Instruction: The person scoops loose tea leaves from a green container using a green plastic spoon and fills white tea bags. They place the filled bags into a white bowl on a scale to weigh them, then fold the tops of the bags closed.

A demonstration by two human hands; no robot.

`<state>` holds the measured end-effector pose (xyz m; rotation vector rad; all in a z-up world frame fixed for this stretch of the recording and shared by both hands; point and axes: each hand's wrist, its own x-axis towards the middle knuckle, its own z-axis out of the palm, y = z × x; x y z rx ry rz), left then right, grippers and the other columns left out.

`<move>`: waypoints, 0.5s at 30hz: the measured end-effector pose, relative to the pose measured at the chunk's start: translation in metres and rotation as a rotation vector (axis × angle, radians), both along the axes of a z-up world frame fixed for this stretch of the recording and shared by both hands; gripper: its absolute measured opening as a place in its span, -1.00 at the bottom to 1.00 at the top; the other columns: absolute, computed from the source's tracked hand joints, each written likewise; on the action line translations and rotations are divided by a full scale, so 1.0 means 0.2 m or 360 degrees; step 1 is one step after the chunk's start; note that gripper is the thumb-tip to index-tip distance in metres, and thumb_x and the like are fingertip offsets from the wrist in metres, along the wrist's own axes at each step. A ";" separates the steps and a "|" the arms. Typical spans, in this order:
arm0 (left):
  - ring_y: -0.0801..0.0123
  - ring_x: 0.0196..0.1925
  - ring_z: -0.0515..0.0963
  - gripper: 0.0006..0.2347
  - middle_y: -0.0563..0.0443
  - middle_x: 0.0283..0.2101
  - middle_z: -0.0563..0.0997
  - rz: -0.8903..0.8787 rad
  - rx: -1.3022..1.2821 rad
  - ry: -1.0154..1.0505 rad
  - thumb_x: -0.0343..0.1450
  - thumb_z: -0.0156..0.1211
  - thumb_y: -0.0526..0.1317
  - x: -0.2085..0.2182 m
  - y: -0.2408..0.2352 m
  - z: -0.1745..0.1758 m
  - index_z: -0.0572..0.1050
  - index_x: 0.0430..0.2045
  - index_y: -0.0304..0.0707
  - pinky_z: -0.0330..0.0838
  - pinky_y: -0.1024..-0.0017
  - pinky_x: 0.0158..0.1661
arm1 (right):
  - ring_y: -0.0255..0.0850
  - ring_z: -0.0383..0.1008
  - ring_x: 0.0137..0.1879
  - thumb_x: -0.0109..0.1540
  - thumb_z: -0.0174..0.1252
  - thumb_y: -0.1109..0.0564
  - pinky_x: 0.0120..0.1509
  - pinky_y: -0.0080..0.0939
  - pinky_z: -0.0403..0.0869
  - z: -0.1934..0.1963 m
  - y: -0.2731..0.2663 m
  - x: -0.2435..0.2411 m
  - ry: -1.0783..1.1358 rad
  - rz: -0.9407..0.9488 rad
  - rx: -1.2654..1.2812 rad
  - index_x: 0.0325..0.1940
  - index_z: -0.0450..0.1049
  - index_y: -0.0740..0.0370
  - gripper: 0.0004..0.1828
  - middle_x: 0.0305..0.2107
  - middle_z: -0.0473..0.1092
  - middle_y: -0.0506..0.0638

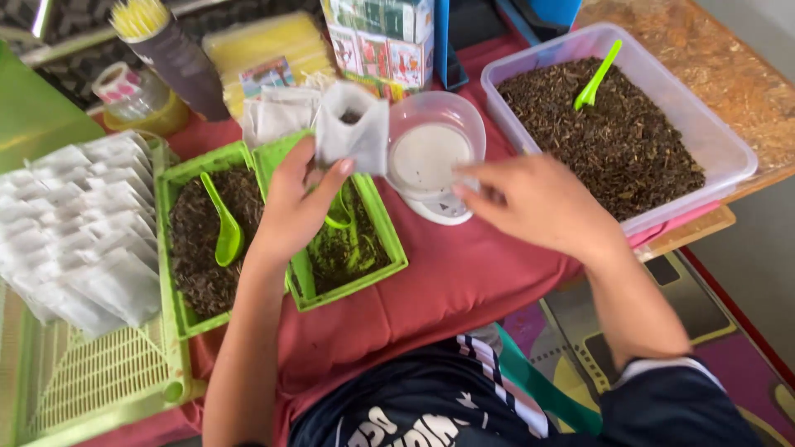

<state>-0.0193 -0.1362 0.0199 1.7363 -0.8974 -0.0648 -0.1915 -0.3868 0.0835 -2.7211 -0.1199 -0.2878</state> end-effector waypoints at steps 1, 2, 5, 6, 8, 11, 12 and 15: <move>0.29 -0.44 0.47 -0.83 -0.12 -0.36 0.41 0.0005 0.0001 0.0023 0.57 0.09 -0.29 -0.05 -0.07 0.06 0.45 -0.15 -0.53 0.46 0.32 -0.35 | 0.16 0.63 -0.31 0.30 0.14 0.04 -0.21 0.10 0.54 -0.01 0.00 0.04 0.0023 0.0005 0.0001 0.04 0.64 0.18 -0.68 -0.51 0.58 0.18; 0.30 -0.43 0.50 -0.84 -0.13 -0.34 0.44 -0.0107 -0.0083 0.0042 0.56 0.10 -0.29 -0.09 -0.14 0.13 0.44 -0.13 -0.50 0.51 0.31 -0.31 | 0.16 0.61 -0.29 0.30 0.20 0.05 -0.21 0.09 0.52 -0.01 0.00 0.08 -0.0251 0.0092 0.0094 0.05 0.62 0.24 -0.69 -0.48 0.56 0.19; 0.47 -0.46 0.32 -0.87 0.04 -0.41 0.33 -0.0262 -0.0129 -0.0009 0.55 0.15 -0.26 -0.05 -0.27 0.18 0.33 -0.26 -0.29 0.27 0.44 -0.38 | -0.08 0.41 -0.34 0.37 0.26 0.03 -0.26 -0.08 0.36 -0.04 -0.04 0.29 -0.0687 0.0173 0.0255 -0.14 0.51 0.26 -0.78 -0.50 0.44 0.05; 0.63 -0.50 0.12 -0.79 0.22 -0.50 0.19 -0.0290 -0.0075 -0.0043 0.54 0.17 -0.23 -0.04 -0.28 0.15 0.23 -0.40 -0.11 -0.02 0.58 -0.49 | -0.33 0.23 -0.42 0.42 0.26 0.01 -0.31 -0.25 0.21 -0.08 -0.04 0.35 -0.0812 0.0177 0.0346 -0.33 0.42 0.21 -0.68 -0.55 0.33 -0.09; 0.63 -0.46 0.27 -0.81 0.15 -0.42 0.38 -0.0291 -0.0135 0.0061 0.52 0.19 -0.21 -0.03 -0.31 0.20 0.25 -0.25 -0.17 0.10 0.61 -0.47 | -0.38 0.21 -0.36 0.42 0.27 0.06 -0.29 -0.32 0.20 -0.10 -0.11 0.48 -0.0776 0.0275 0.0602 -0.27 0.46 0.22 -0.75 -0.48 0.34 -0.13; 0.59 -0.31 0.44 -0.70 0.11 -0.23 0.56 -0.0257 -0.0132 0.0121 0.48 0.16 -0.08 -0.03 -0.36 0.30 0.34 -0.01 -0.19 0.27 0.62 -0.37 | -0.50 0.24 -0.27 0.41 0.27 0.11 -0.25 -0.45 0.23 -0.11 -0.20 0.63 -0.0631 0.0459 0.1009 -0.16 0.54 0.22 -0.86 -0.38 0.40 -0.20; 0.55 -0.19 0.47 -0.62 0.15 -0.12 0.56 -0.0198 -0.0070 0.0108 0.46 0.12 0.03 -0.05 -0.36 0.31 0.40 0.08 -0.15 0.32 0.59 -0.29 | -0.56 0.30 -0.23 0.40 0.26 0.11 -0.23 -0.50 0.28 -0.13 -0.22 0.65 -0.0485 0.0557 0.1168 -0.11 0.57 0.22 -0.88 -0.33 0.44 -0.24; 0.38 0.08 0.57 -0.69 -0.02 0.03 0.62 -0.0261 -0.0355 -0.0158 0.54 0.10 -0.05 0.04 -0.44 0.26 0.46 0.05 -0.26 0.49 0.44 0.05 | -0.40 0.40 -0.13 0.43 0.25 0.10 -0.10 -0.41 0.40 -0.18 -0.21 0.71 -0.0698 0.0598 0.1168 -0.10 0.51 0.28 -0.82 -0.25 0.43 -0.10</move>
